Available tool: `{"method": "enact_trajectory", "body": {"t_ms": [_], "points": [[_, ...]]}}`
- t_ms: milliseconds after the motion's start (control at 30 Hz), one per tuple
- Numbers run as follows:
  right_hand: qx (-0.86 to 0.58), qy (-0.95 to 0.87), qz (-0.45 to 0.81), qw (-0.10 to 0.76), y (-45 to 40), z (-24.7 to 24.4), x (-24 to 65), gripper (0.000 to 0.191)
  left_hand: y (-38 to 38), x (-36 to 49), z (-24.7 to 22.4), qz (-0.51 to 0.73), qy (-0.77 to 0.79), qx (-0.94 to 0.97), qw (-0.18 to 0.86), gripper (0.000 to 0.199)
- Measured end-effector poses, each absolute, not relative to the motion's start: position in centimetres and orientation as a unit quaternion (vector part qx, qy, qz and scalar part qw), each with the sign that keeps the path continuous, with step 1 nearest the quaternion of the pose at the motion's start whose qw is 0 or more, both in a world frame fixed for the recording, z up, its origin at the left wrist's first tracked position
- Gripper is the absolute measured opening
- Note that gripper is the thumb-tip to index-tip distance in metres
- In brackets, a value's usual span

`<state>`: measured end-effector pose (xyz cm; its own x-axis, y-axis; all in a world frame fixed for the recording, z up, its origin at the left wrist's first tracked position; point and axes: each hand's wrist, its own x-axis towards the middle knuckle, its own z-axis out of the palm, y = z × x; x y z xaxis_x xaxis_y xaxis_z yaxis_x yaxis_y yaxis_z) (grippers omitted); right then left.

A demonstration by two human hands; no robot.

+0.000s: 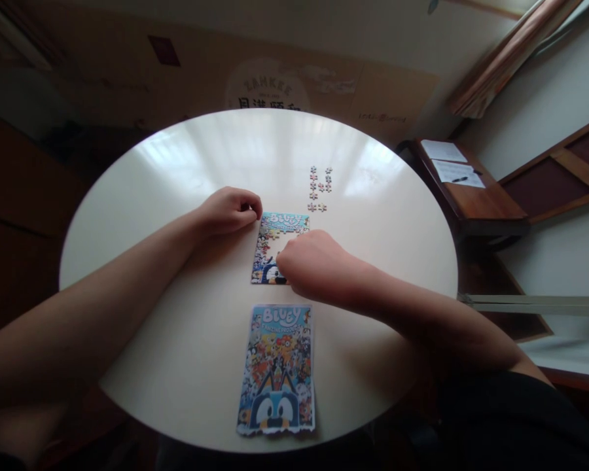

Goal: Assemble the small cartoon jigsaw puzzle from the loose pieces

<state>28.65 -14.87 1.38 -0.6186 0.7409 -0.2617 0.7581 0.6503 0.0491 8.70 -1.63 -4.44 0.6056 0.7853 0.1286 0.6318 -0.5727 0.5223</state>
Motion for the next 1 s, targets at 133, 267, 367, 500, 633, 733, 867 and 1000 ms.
{"method": "enact_trajectory", "body": {"t_ms": [133,267,367,500,633,733,867,1000], "points": [[0.431,0.892,-0.038,0.128,-15.5,1.0,28.1,0.016,-1.7,8.6,-4.6,0.206,0.413,0.858,0.224,0.022],[0.440,0.893,-0.024,0.093,-16.4,0.0,27.9,0.020,-1.4,8.3,-4.7,0.208,0.422,0.857,0.211,0.023],[0.443,0.895,-0.014,0.049,-16.6,-0.9,28.2,0.019,-1.2,8.1,-4.7,0.202,0.420,0.864,0.190,0.022],[0.447,0.894,-0.013,-0.005,-16.3,-2.3,28.8,0.011,-0.9,7.8,-4.7,0.197,0.406,0.872,0.190,0.022],[0.440,0.897,-0.010,-0.049,-15.7,-3.4,29.3,0.004,-0.6,7.5,-4.7,0.191,0.403,0.873,0.199,0.021],[0.435,0.898,-0.022,-0.055,-15.4,-3.5,29.6,0.004,-0.4,7.4,-4.7,0.187,0.400,0.874,0.204,0.020],[0.432,0.899,-0.034,-0.065,-15.3,-3.3,29.8,0.006,-0.3,7.4,-4.6,0.182,0.395,0.875,0.213,0.021],[0.433,0.895,-0.058,-0.084,-15.0,-2.7,30.3,0.012,-0.4,7.4,-4.5,0.174,0.401,0.871,0.225,0.019]]}}
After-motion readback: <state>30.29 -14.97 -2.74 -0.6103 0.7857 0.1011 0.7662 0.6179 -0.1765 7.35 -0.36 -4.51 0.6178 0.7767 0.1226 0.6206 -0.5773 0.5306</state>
